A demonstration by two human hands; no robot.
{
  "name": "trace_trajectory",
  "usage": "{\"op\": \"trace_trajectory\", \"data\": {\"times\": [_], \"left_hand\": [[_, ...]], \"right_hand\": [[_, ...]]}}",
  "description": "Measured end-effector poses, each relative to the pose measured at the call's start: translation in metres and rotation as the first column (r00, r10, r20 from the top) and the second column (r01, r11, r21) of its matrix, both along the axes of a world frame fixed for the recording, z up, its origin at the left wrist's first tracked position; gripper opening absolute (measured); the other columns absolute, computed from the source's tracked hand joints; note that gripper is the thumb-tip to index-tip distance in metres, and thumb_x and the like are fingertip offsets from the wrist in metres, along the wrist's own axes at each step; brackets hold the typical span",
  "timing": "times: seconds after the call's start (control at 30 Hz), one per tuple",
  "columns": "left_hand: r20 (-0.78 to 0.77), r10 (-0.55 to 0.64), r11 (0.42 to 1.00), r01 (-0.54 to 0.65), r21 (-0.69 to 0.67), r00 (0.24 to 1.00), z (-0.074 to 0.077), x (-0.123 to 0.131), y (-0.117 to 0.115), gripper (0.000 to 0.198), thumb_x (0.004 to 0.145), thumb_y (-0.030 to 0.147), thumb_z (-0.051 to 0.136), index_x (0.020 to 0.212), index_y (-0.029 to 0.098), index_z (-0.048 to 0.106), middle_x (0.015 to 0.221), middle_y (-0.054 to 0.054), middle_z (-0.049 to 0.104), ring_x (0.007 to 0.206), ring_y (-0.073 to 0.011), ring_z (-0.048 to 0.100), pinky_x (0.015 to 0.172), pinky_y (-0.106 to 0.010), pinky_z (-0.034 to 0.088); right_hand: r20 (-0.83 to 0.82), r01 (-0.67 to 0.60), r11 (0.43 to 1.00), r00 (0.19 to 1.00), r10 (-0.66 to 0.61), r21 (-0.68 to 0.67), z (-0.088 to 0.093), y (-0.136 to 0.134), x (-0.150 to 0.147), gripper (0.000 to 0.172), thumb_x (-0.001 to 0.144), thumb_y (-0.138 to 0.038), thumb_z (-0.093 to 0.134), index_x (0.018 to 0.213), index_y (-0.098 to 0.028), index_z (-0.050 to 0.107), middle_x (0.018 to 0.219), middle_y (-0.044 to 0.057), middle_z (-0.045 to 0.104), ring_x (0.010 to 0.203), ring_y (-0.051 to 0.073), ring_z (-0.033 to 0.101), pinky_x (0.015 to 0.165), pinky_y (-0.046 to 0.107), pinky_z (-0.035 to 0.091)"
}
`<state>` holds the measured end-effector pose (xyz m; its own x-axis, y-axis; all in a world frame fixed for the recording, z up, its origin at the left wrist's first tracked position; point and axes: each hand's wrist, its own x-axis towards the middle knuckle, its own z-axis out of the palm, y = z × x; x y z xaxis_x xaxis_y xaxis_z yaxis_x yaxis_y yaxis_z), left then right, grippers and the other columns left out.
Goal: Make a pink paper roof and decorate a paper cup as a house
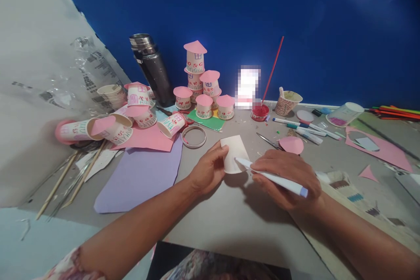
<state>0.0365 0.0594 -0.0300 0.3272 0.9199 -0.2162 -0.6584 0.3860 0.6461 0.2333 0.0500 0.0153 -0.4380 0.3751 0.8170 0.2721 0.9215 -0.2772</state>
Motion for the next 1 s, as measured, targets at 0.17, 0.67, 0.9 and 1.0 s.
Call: {"op": "trace_trajectory", "data": {"times": [0.17,0.67,0.9,1.0], "left_hand": [[-0.001,0.011,1.0,-0.011,-0.018,1.0,0.002,0.0,0.0,0.028,0.076,0.027,0.084,0.099,0.015,0.073,0.094,-0.004,0.074,0.084,-0.0185,0.067,0.079,-0.03,0.054],[0.009,0.038,0.996,-0.037,-0.08,0.999,-0.001,0.002,0.0,0.039,0.075,0.033,0.088,0.106,0.017,0.071,0.1,-0.006,0.074,0.09,-0.021,0.068,0.084,-0.032,0.055],[-0.021,0.032,0.999,-0.032,-0.028,0.999,-0.005,0.002,-0.001,0.043,0.074,0.034,0.09,0.108,0.016,0.072,0.098,-0.005,0.074,0.088,-0.02,0.069,0.08,-0.031,0.057],[-0.025,0.027,0.999,-0.028,-0.027,0.999,-0.004,0.002,-0.001,0.042,0.073,0.034,0.09,0.106,0.017,0.072,0.096,-0.005,0.074,0.086,-0.0195,0.068,0.08,-0.031,0.057]], "right_hand": [[0.03,0.012,1.0,0.999,-0.013,0.016,-0.002,0.0,0.0,0.013,0.093,-0.01,0.066,0.103,-0.018,0.071,0.074,0.004,0.078,0.061,0.017,0.071,0.056,0.029,0.055],[0.088,0.034,0.996,0.995,-0.041,0.085,-0.008,-0.004,-0.001,0.008,0.094,-0.012,0.066,0.1,-0.016,0.069,0.077,0.006,0.079,0.063,0.018,0.072,0.059,0.031,0.055],[0.082,0.034,0.996,0.996,-0.041,0.087,-0.012,-0.002,-0.001,0.01,0.095,-0.013,0.065,0.104,-0.016,0.068,0.078,0.006,0.079,0.065,0.018,0.071,0.06,0.031,0.055],[0.075,0.048,0.995,0.996,-0.055,0.083,-0.012,-0.001,-0.001,0.01,0.094,-0.012,0.067,0.103,-0.015,0.068,0.077,0.006,0.078,0.063,0.018,0.069,0.058,0.031,0.054]]}}
